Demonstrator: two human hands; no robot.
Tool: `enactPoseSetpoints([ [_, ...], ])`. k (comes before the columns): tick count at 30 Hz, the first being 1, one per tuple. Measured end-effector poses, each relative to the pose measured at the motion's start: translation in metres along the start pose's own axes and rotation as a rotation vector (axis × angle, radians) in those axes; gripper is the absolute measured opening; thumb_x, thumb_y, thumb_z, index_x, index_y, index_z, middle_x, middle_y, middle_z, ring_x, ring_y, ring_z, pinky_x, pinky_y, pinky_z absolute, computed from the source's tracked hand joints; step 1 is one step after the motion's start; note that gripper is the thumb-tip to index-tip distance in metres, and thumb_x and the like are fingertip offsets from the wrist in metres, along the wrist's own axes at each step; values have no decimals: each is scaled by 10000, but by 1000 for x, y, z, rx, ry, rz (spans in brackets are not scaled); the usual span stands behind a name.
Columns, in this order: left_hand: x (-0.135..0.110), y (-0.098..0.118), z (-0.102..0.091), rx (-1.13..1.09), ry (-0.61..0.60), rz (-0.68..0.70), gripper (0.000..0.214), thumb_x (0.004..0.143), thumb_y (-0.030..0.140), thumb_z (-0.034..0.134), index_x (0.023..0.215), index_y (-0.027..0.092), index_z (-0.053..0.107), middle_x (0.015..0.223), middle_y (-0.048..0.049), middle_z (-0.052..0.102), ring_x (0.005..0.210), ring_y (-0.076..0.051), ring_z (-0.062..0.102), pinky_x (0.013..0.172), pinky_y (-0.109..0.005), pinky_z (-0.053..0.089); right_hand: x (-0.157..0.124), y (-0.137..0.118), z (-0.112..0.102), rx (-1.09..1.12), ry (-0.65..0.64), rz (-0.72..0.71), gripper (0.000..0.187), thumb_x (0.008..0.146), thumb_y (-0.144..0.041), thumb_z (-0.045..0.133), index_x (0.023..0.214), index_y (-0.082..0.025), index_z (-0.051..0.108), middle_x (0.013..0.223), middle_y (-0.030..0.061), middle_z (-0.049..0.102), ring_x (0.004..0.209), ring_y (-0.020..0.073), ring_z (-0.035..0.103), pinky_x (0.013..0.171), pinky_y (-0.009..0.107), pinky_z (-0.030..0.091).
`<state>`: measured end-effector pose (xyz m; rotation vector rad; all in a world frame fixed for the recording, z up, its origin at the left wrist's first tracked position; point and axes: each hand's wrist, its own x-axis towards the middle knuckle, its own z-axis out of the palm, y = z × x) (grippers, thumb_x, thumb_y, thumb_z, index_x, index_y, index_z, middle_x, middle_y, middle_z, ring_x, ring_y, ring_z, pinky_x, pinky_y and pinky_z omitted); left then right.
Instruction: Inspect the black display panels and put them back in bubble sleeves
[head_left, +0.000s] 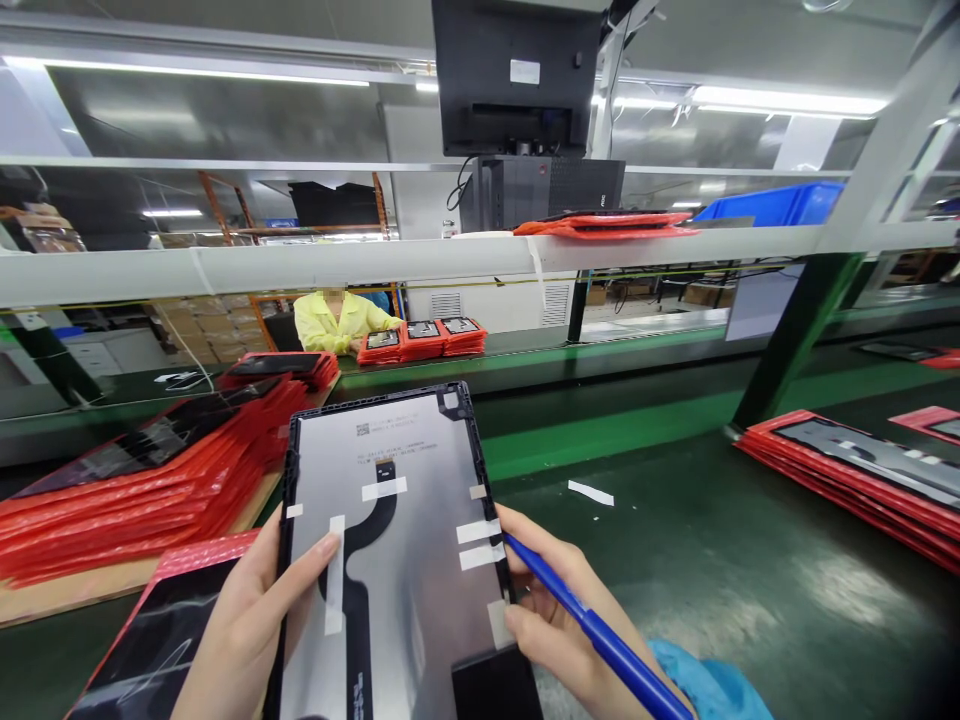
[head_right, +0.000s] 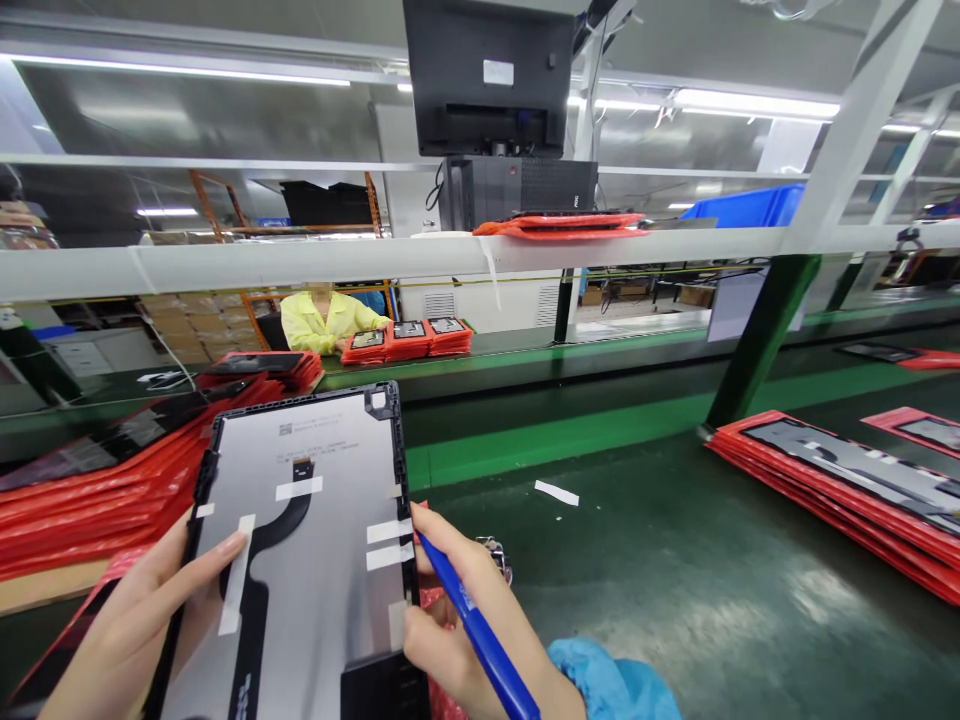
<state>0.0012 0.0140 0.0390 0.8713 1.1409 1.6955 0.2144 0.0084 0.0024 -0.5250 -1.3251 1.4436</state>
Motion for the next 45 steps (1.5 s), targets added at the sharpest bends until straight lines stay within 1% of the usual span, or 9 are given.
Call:
enactPoseSetpoints([
  [5, -1, -1, -1, 65, 31, 6, 746, 575, 406, 818, 1247, 220, 553, 990, 25, 739, 981, -184, 661, 774, -121, 516, 10, -10, 5, -35, -81, -58, 544, 805, -124, 601, 1281, -376, 522, 1049, -25, 682, 930, 140, 620, 817, 233, 486],
  [11, -8, 6, 2, 37, 41, -82, 751, 564, 417, 814, 1258, 307, 547, 1141, 28, 689, 1053, -226, 631, 753, -154, 536, 11, -13, 4, -112, -88, -2, 552, 797, -143, 573, 1328, -269, 498, 1089, 54, 679, 1053, 236, 599, 825, 327, 494],
  [14, -8, 7, 0, 55, 27, -93, 701, 595, 407, 795, 1247, 334, 548, 1171, 45, 671, 1089, -220, 610, 778, -154, 527, 2, -6, -3, -80, -32, -8, 533, 821, -186, 611, 1326, -313, 495, 1183, 44, 621, 1124, 213, 553, 919, 329, 456],
  [19, -3, 4, -4, 47, -10, -104, 641, 657, 382, 755, 1257, 373, 528, 1231, 69, 632, 1178, -204, 546, 839, -151, 503, -1, -7, -5, 62, -147, 63, 543, 822, -309, 659, 1328, -369, 473, 1204, 29, 591, 1071, 186, 579, 876, 301, 464],
  [26, -3, 2, -2, 76, 41, -60, 586, 672, 377, 747, 1229, 338, 566, 1209, 50, 644, 1167, -204, 552, 775, -139, 525, 1, -2, -3, -70, 24, 22, 525, 803, -326, 665, 1300, -298, 499, 1051, 47, 600, 966, 196, 573, 852, 320, 456],
  [31, -8, -1, -4, 96, 31, -32, 631, 647, 385, 765, 1239, 315, 556, 1176, 26, 661, 1088, -206, 605, 760, -151, 533, 14, -7, -1, -455, 153, 34, 156, 836, -336, 562, 814, -193, 620, 583, -54, 353, 568, 119, 354, 561, 253, 342],
  [38, -15, -2, 2, 172, 0, 92, 592, 689, 396, 736, 1238, 282, 543, 1135, 18, 677, 1098, -192, 600, 885, -157, 467, 31, -4, -1, -525, 169, 23, 287, 825, -299, 549, 599, -194, 406, 538, -87, 230, 504, 81, 216, 465, 232, 208],
  [42, -20, -3, 10, 227, 40, 213, 472, 705, 395, 719, 1136, 247, 595, 1041, 13, 713, 982, -174, 655, 782, -135, 497, 35, 3, -9, -383, 137, 0, 183, 839, -343, 615, 928, -188, 576, 702, -27, 554, 649, 120, 532, 603, 222, 422],
  [45, -17, -15, 5, 357, 105, 414, 258, 669, 336, 753, 897, 242, 676, 771, 11, 745, 711, -165, 696, 656, -151, 519, 37, 6, -14, -175, 191, -65, 565, 807, -334, 687, 1297, -272, 413, 1321, 82, 535, 1209, 209, 506, 990, 339, 407],
])
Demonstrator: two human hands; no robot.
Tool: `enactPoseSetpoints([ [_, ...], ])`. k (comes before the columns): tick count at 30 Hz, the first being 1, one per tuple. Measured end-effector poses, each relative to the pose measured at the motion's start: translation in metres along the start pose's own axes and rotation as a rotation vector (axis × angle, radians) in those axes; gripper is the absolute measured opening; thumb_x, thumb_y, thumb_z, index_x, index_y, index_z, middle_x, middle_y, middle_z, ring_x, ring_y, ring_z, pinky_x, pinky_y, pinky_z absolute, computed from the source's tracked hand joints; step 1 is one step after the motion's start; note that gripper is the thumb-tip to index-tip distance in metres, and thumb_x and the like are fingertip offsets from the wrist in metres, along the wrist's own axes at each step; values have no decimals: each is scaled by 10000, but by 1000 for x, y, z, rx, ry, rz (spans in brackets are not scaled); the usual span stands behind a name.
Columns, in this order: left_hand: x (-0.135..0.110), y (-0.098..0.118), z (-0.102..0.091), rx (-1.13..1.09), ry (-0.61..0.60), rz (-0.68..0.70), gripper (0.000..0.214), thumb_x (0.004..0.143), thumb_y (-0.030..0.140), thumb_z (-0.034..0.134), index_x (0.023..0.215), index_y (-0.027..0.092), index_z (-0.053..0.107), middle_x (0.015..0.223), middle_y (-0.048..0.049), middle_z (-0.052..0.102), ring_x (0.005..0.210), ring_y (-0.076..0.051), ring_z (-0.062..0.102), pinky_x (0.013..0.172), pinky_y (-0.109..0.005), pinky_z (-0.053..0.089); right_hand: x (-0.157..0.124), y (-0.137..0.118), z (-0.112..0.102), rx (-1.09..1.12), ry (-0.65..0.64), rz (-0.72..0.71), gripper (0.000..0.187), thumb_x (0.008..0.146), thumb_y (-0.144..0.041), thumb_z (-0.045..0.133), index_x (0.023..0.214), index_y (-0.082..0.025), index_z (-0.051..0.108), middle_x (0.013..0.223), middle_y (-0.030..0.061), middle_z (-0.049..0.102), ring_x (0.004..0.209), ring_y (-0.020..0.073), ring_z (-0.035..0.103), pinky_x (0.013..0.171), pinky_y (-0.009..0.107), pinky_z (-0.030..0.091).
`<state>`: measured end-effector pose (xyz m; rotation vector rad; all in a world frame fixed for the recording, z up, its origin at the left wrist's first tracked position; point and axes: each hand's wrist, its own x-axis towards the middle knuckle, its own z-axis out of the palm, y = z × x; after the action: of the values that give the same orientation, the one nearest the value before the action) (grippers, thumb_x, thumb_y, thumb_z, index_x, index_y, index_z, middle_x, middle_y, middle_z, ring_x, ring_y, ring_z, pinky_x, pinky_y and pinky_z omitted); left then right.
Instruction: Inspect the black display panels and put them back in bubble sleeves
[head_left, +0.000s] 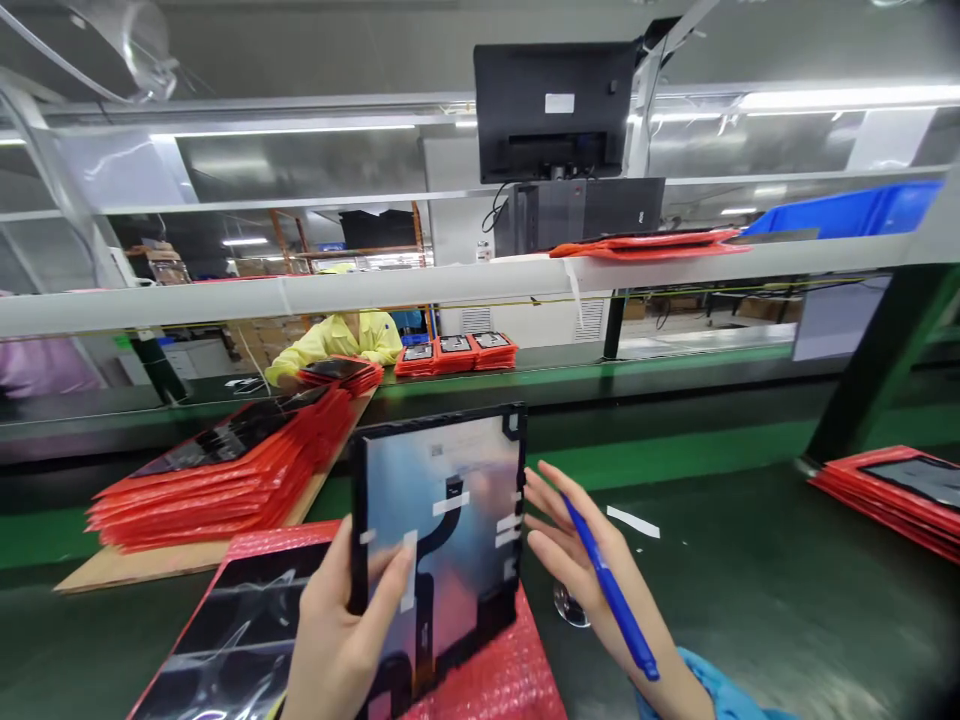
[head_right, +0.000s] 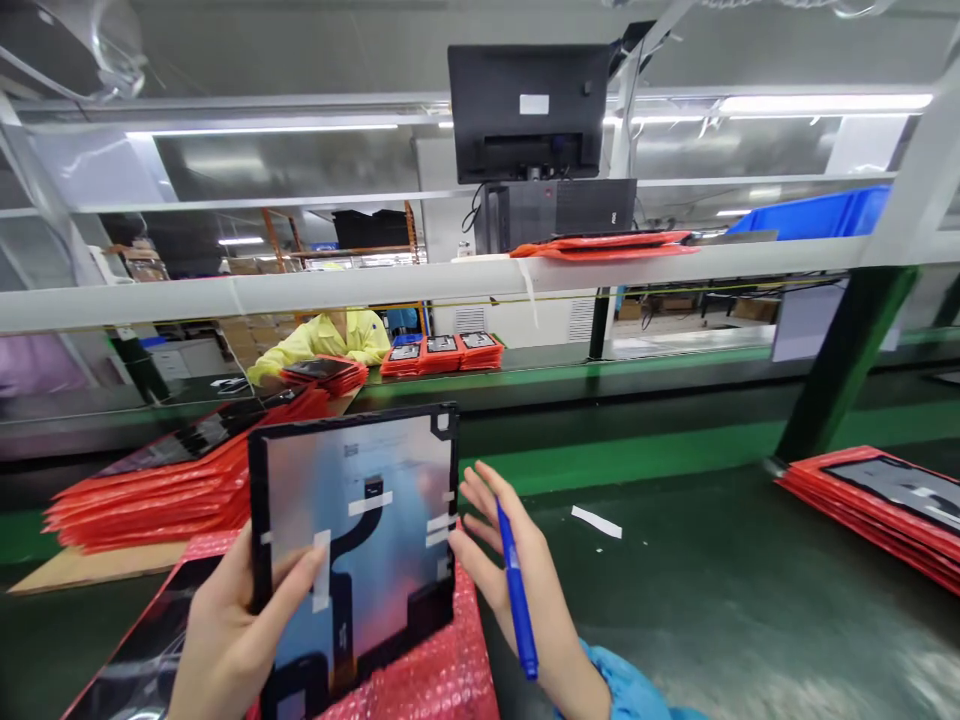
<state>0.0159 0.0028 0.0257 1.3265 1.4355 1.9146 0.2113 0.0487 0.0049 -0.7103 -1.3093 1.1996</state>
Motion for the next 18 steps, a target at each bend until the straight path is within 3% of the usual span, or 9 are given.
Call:
enactPoseSetpoints([
  [2, 3, -13, -2, 152, -26, 252, 187, 681, 226, 739, 866, 252, 723, 729, -5, 748, 639, -166, 695, 652, -173, 524, -1, 2, -2, 149, 0, 9, 604, 817, -328, 685, 1339, -315, 382, 1476, 70, 391, 1321, 213, 407, 1090, 384, 310],
  [3, 5, -19, -4, 227, -107, 422, 278, 710, 155, 697, 964, 263, 727, 807, -22, 756, 687, -175, 707, 691, -187, 528, -2, 3, -2, 248, -46, 38, 600, 820, -351, 680, 1344, -329, 388, 1492, 66, 371, 1319, 225, 416, 1092, 414, 307],
  [5, 11, -27, -6, 369, -360, 775, 547, 765, 30, 556, 1245, 290, 579, 1080, -52, 706, 918, -203, 692, 831, -235, 516, -5, 5, -2, 451, -192, 152, 603, 795, -461, 676, 1331, -329, 433, 1464, 79, 420, 1271, 268, 476, 1047, 480, 360],
  [7, 17, -30, -7, 518, -584, 1012, 676, 787, -16, 459, 1378, 305, 385, 1276, -63, 583, 1151, -227, 570, 953, -306, 465, -8, 5, -1, 575, -291, 259, 618, 731, -587, 671, 1253, -286, 535, 1359, 107, 541, 1207, 309, 535, 979, 512, 421],
  [9, 20, -30, -6, 649, -654, 1102, 671, 806, 9, 460, 1394, 310, 342, 1321, -75, 538, 1243, -247, 473, 998, -356, 431, -10, 4, 0, 596, -295, 305, 597, 684, -614, 693, 1145, -244, 617, 1213, 122, 649, 1155, 324, 574, 944, 501, 452],
  [12, 20, -26, -2, 680, -668, 1122, 692, 791, -5, 452, 1398, 306, 340, 1332, -78, 529, 1278, -258, 423, 1032, -416, 395, -11, 3, 4, 578, -234, 278, 550, 629, -553, 762, 1061, -233, 648, 1095, 106, 703, 1102, 320, 610, 924, 475, 472],
  [15, 12, -25, 4, 488, -679, 1135, 717, 775, 88, 591, 1416, 269, 324, 1309, -103, 552, 1268, -298, 441, 1034, -497, 380, -13, 4, 9, 558, -215, 228, 568, 603, -501, 798, 1085, -260, 620, 1112, 87, 691, 1077, 295, 625, 914, 451, 477],
  [18, -5, -24, 10, 229, -678, 1104, 649, 757, 170, 687, 1341, 327, 450, 1110, -42, 692, 1081, -254, 621, 1005, -446, 435, -15, 6, 12, 504, -275, 180, 649, 606, -508, 792, 1168, -275, 566, 1158, 98, 662, 1088, 290, 614, 902, 439, 479],
])
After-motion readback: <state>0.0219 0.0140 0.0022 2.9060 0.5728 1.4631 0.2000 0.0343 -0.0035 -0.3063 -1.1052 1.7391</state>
